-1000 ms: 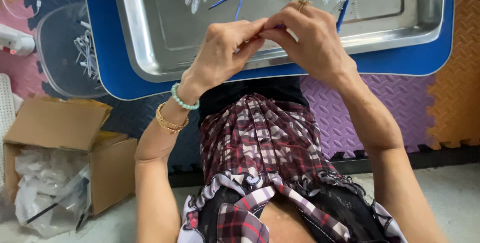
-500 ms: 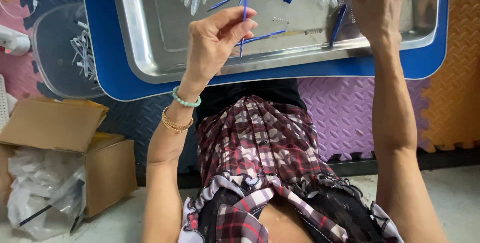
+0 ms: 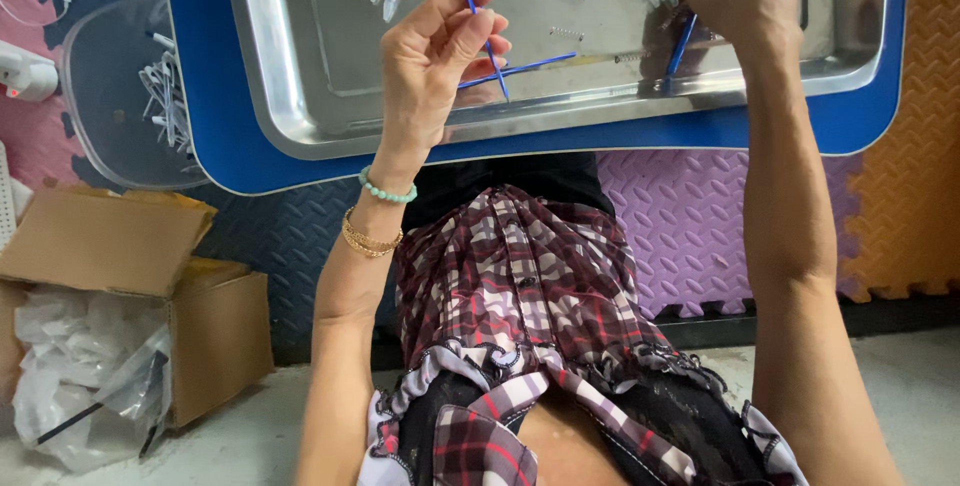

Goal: The person assembles ballpoint pens by inserting ink cartridges and springs into pen barrels and then attaching the pen caps.

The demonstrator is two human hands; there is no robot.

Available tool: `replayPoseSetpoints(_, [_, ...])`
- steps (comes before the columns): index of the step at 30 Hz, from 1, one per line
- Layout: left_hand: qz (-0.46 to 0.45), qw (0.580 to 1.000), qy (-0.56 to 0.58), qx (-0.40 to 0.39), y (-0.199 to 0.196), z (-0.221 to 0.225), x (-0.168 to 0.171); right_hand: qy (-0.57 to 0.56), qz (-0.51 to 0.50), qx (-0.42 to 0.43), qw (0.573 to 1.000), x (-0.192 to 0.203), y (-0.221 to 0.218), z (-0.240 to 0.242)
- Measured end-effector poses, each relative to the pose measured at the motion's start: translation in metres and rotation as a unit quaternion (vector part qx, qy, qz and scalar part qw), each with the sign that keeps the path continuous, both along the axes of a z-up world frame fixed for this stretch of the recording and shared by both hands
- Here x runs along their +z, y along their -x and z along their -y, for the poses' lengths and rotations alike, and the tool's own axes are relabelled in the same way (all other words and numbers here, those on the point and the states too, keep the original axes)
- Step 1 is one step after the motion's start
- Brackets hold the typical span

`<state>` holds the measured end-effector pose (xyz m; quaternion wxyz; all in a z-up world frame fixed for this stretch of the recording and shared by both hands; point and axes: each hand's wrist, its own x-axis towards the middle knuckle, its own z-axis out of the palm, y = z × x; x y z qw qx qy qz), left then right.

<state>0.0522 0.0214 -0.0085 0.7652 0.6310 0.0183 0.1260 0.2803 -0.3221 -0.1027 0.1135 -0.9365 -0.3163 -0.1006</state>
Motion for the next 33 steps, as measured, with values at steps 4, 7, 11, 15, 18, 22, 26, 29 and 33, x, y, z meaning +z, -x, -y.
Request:
replayPoseSetpoints(4, [-0.006, 0.999, 0.046, 0.019, -0.002, 0.006, 0.007, 0.011, -0.057, -0.03, 0.998, 0.009, -0.011, -0.014])
replayPoseSetpoints(7, [-0.021, 0.999, 0.022, 0.037, -0.006, 0.009, 0.012, 0.071, -0.068, -0.059, 0.993, 0.02, -0.024, -0.026])
replayPoseSetpoints(11, [-0.01, 0.996, 0.078, 0.038, -0.011, 0.01, 0.003, -0.015, -0.18, -0.08, 0.98, 0.057, 0.001, -0.044])
replayPoseSetpoints(15, [-0.003, 0.988, 0.146, 0.048, -0.012, 0.009, 0.002, -0.092, -0.148, -0.058, 0.983, 0.058, 0.012, -0.04])
replayPoseSetpoints(18, [0.05, 0.977, 0.199, 0.061, -0.023, 0.0, 0.001, -0.137, -0.072, 0.014, 0.988, 0.069, 0.036, -0.04])
replayPoseSetpoints(22, [0.106, 0.968, 0.215, 0.079, -0.033, 0.001, -0.002, -0.218, -0.13, 0.101, 0.962, 0.099, 0.102, -0.076])
replayPoseSetpoints(26, [0.136, 0.965, 0.216, 0.063, -0.039, 0.004, 0.001, -0.28, -0.216, 0.088, 0.931, 0.133, 0.15, -0.107])
replayPoseSetpoints(29, [0.139, 0.968, 0.199, 0.064, -0.036, 0.008, 0.007, -0.288, -0.218, 0.073, 0.929, 0.142, 0.159, -0.116])
replayPoseSetpoints(33, [0.148, 0.971, 0.176, 0.06, -0.035, 0.013, 0.005, -0.28, -0.221, 0.087, 0.93, 0.141, 0.16, -0.12])
